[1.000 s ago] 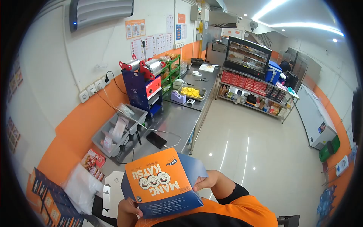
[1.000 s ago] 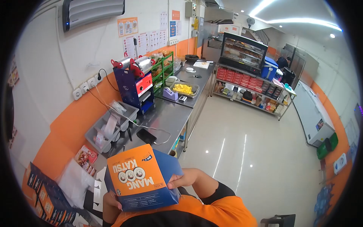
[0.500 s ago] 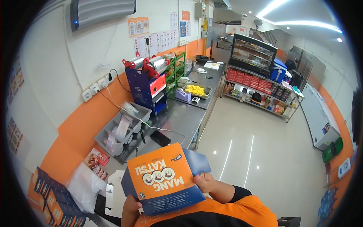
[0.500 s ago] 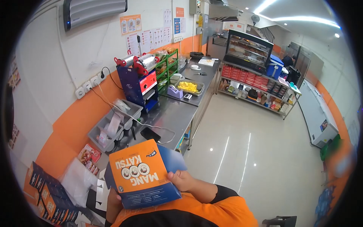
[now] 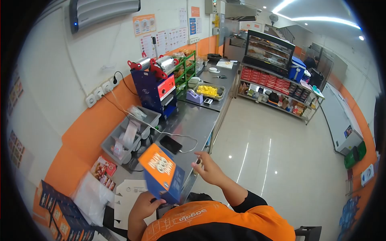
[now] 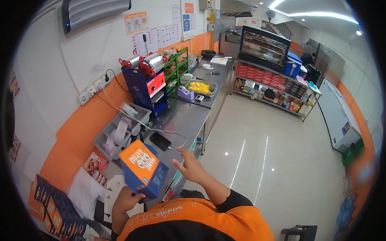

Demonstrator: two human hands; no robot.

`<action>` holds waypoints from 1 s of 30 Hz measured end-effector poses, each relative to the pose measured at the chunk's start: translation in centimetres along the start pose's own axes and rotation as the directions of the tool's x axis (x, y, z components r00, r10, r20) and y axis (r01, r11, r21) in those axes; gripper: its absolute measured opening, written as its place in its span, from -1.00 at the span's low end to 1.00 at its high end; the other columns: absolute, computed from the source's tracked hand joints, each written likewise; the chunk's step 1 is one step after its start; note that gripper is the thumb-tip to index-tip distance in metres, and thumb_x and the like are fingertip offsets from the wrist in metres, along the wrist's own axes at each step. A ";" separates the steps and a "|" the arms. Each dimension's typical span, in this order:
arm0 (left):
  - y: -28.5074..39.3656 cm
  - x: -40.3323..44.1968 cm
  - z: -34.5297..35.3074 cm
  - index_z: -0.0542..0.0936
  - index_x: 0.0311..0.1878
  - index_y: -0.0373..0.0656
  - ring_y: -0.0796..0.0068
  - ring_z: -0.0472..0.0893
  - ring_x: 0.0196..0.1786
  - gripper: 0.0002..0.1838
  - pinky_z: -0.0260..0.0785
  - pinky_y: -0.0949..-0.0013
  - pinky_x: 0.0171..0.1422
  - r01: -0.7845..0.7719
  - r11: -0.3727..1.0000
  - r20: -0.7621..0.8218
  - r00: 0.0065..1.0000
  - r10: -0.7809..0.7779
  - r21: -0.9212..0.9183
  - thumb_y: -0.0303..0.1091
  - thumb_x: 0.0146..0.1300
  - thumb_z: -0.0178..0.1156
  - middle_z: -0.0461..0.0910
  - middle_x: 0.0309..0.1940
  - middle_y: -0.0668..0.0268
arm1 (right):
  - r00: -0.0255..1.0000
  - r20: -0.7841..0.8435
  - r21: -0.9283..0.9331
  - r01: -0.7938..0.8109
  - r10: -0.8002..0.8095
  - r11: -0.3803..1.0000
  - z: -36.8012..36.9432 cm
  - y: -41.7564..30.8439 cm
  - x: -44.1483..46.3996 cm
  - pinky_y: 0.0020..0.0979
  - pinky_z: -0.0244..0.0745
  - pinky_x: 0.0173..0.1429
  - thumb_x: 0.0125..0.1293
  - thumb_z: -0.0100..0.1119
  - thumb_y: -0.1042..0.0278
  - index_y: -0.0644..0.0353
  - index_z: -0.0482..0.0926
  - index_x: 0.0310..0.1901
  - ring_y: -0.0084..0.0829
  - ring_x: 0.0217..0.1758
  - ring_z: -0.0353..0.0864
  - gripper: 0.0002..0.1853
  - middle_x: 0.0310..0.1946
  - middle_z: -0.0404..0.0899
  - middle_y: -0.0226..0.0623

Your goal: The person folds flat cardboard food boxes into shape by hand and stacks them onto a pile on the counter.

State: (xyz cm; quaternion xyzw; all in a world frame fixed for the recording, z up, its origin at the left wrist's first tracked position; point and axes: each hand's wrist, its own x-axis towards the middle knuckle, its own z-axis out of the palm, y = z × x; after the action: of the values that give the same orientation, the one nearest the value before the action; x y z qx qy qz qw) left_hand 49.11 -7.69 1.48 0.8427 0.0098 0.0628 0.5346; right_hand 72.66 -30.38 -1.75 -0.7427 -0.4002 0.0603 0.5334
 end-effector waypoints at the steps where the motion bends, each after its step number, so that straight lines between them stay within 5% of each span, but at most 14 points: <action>1: 0.8 0.5 -0.2 0.69 0.02 -0.20 0.29 0.67 -0.12 -0.68 0.47 0.28 0.03 0.032 0.995 0.103 0.994 -0.042 0.098 -0.26 0.27 0.40 0.72 -0.15 0.21 | 0.984 -0.078 -0.025 0.158 -0.159 0.987 0.0 -1.1 0.1 -0.14 0.33 0.42 0.52 0.12 0.04 0.20 0.45 0.34 -0.12 0.41 0.43 -0.48 0.30 0.48 -0.01; 2: 0.6 0.8 -0.3 0.72 -0.06 -0.16 0.18 0.65 -0.11 -0.73 0.44 0.20 0.07 0.073 0.992 0.196 0.976 -0.092 0.105 -0.25 0.25 0.40 0.71 -0.16 0.18 | 0.957 -0.035 0.007 0.287 -0.287 0.958 -0.3 -2.8 0.5 -0.13 0.30 0.45 0.48 0.18 0.07 0.18 0.46 0.34 -0.08 0.44 0.39 -0.48 0.30 0.47 0.00; 4: -0.1 1.9 -0.5 0.74 -0.10 -0.15 0.19 0.62 -0.02 -0.73 0.36 0.11 0.15 -0.124 0.981 0.329 0.942 0.070 0.146 -0.19 0.23 0.41 0.71 -0.21 0.22 | 0.851 0.036 0.089 0.519 -0.524 0.850 -1.0 -5.9 1.8 -0.10 0.23 0.50 0.40 0.30 0.14 0.13 0.48 0.34 0.02 0.48 0.32 -0.46 0.32 0.43 0.02; 7: 1.4 2.4 -1.2 0.76 -0.13 -0.12 0.18 0.53 0.17 -0.70 0.20 0.01 0.32 -0.230 0.929 0.379 0.919 0.109 0.290 -0.12 0.20 0.42 0.69 -0.15 0.26 | 0.739 0.263 0.014 0.640 -0.620 0.768 -0.6 -5.9 3.1 -0.05 0.23 0.48 0.38 0.31 0.13 0.02 0.49 0.36 0.05 0.44 0.35 -0.46 0.30 0.45 -0.03; 11: 1.8 1.8 -2.8 0.78 -0.20 -0.10 0.08 0.36 0.37 -0.73 0.01 -0.06 0.48 -0.164 0.903 0.217 0.973 0.082 0.397 -0.11 0.17 0.43 0.60 0.13 0.22 | 0.781 0.389 0.081 0.500 -0.489 0.862 -1.1 -6.6 3.5 -0.19 0.51 0.12 0.42 0.26 0.27 0.06 0.59 0.22 -0.11 0.09 0.62 -0.63 0.01 0.62 -0.21; 12: 1.9 1.8 -3.8 0.72 0.01 -0.11 0.01 0.31 0.43 -0.68 -0.01 -0.09 0.53 -0.161 0.870 0.212 0.975 0.066 0.466 -0.19 0.23 0.39 0.45 0.31 0.13 | 0.809 0.338 0.078 0.486 -0.481 0.871 -1.2 -6.8 3.4 -0.20 0.53 0.07 0.41 0.26 0.30 0.08 0.59 0.20 -0.12 0.04 0.64 -0.65 -0.03 0.63 -0.21; 13: 2.1 2.3 -3.3 0.66 0.10 -0.12 0.01 0.30 0.44 -0.62 -0.02 -0.12 0.54 -0.083 0.868 -0.092 0.985 0.146 0.490 -0.22 0.25 0.36 0.44 0.32 0.10 | 0.834 0.286 0.078 0.471 -0.473 0.879 -1.1 -7.1 3.1 -0.22 0.55 0.02 0.41 0.25 0.32 0.09 0.59 0.17 -0.12 -0.01 0.65 -0.68 -0.07 0.64 -0.21; 15: 2.7 2.7 -1.7 0.54 0.28 -0.14 -0.01 0.28 0.47 -0.50 -0.04 -0.17 0.56 0.077 0.887 -0.640 0.721 0.267 0.456 -0.27 0.29 0.31 0.42 0.33 0.05 | 0.879 0.165 0.076 0.441 -0.447 0.894 0.1 -6.9 2.7 -0.23 0.57 -0.02 0.41 0.26 0.35 0.12 0.60 0.13 -0.10 -0.07 0.67 -0.71 -0.09 0.66 -0.19; 16: 1.8 2.4 -1.9 0.30 0.48 -0.23 -0.04 0.23 0.53 -0.34 -0.10 -0.23 0.60 0.030 0.886 -0.663 0.675 0.324 0.463 -0.21 0.37 0.21 0.36 0.40 0.00 | 0.897 0.100 0.073 0.425 -0.431 0.902 1.4 -6.3 2.4 -0.22 0.57 -0.01 0.40 0.26 0.35 0.14 0.60 0.12 -0.08 -0.07 0.67 -0.71 -0.09 0.66 -0.17; 19: 4.3 2.1 1.1 0.23 0.52 -0.33 -0.06 0.21 0.56 -0.29 -0.15 -0.24 0.63 0.035 0.614 -0.338 0.859 0.385 0.788 -0.12 0.44 0.10 0.28 0.48 -0.03 | 0.924 0.004 0.144 0.378 -0.383 0.915 4.1 -6.1 1.2 -0.23 0.59 0.02 0.38 0.25 0.44 0.17 0.59 0.09 -0.05 -0.02 0.69 -0.73 -0.03 0.68 -0.14; 23: 2.6 2.8 2.3 0.09 0.58 -0.38 -0.04 0.18 0.59 -0.16 -0.32 -0.24 0.66 0.171 0.503 -0.356 0.885 0.300 0.848 0.03 0.46 0.04 0.17 0.57 -0.04 | 0.945 0.005 0.184 0.320 -0.326 0.929 5.9 -6.8 -0.6 -0.25 0.60 0.06 0.37 0.22 0.53 0.20 0.58 0.09 -0.06 0.01 0.71 -0.73 -0.02 0.69 -0.15; 27: 2.0 2.4 2.4 0.30 0.48 -0.34 0.09 0.44 0.44 -0.25 -0.15 -0.16 0.61 0.067 0.650 -0.321 0.905 0.280 0.757 0.00 0.41 0.17 0.46 0.39 -0.01 | 0.920 0.015 0.206 0.379 -0.390 0.902 6.5 -6.1 -1.0 -0.18 0.59 0.07 0.36 0.20 0.50 0.15 0.54 0.13 0.00 0.04 0.68 -0.69 0.02 0.67 -0.13; 30: 2.4 2.4 2.4 0.60 0.16 -0.30 0.16 0.69 0.03 -0.56 0.11 -0.04 0.47 -0.059 0.762 -0.299 0.898 0.323 0.645 -0.16 0.37 0.25 0.72 -0.07 0.08 | 0.916 -0.019 0.189 0.397 -0.400 0.898 6.6 -6.1 -1.1 -0.21 0.59 0.04 0.32 0.26 0.52 0.18 0.58 0.07 -0.04 -0.02 0.69 -0.71 -0.05 0.68 -0.14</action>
State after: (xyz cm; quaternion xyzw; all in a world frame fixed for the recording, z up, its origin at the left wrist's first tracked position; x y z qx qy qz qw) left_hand 51.67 -10.71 2.88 0.9369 0.0490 0.2792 0.2044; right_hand 65.28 -25.46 0.21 -0.5905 -0.5414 -0.0050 0.5984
